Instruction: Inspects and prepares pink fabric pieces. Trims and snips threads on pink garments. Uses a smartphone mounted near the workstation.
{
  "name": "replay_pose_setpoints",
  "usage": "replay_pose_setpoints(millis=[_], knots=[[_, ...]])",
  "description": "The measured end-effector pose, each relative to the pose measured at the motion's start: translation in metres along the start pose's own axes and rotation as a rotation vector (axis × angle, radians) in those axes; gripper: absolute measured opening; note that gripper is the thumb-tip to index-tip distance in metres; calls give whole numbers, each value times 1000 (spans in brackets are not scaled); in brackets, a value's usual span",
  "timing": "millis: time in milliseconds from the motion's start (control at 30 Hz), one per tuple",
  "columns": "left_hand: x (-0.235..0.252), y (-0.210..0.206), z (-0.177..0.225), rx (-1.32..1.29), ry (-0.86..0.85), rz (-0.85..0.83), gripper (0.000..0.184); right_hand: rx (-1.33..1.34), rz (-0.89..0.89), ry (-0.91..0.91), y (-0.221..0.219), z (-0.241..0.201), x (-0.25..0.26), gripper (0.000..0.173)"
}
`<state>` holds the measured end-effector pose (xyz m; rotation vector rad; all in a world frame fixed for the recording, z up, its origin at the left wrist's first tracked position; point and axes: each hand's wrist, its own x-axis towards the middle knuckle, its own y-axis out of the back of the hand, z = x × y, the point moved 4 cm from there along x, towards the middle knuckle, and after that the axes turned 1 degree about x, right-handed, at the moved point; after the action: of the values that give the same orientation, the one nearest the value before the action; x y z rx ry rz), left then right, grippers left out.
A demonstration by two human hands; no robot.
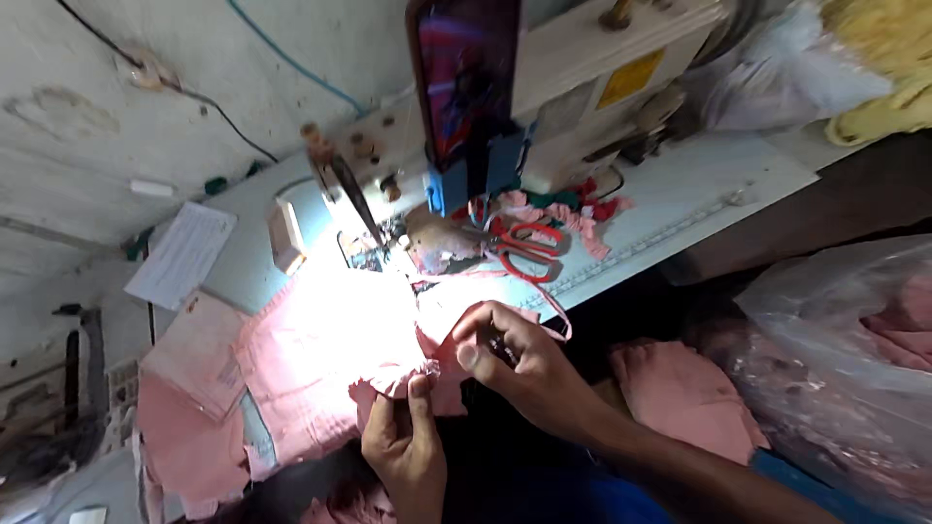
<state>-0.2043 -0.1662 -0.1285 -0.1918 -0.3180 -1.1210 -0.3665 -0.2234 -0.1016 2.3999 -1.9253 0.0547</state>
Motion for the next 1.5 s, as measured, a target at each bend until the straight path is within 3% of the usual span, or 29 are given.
replay_pose_setpoints(millis=[100, 233, 433, 767, 1500], knots=[[1, 0, -2, -9, -28, 6, 8, -418, 185, 316, 33, -36, 40, 36], [0, 1, 0, -1, -32, 5, 8, -814, 341, 519, 60, -90, 91, 54], [-2, 3, 1, 7, -11, 0, 8, -1076, 385, 513, 64, -103, 129, 67], [-1, 0, 0, -29, -1, -8, 9, -1113, 334, 486, 54, -68, 104, 73], [-5, -2, -4, -34, 24, -10, 9, -1107, 328, 471, 52, -63, 104, 76]])
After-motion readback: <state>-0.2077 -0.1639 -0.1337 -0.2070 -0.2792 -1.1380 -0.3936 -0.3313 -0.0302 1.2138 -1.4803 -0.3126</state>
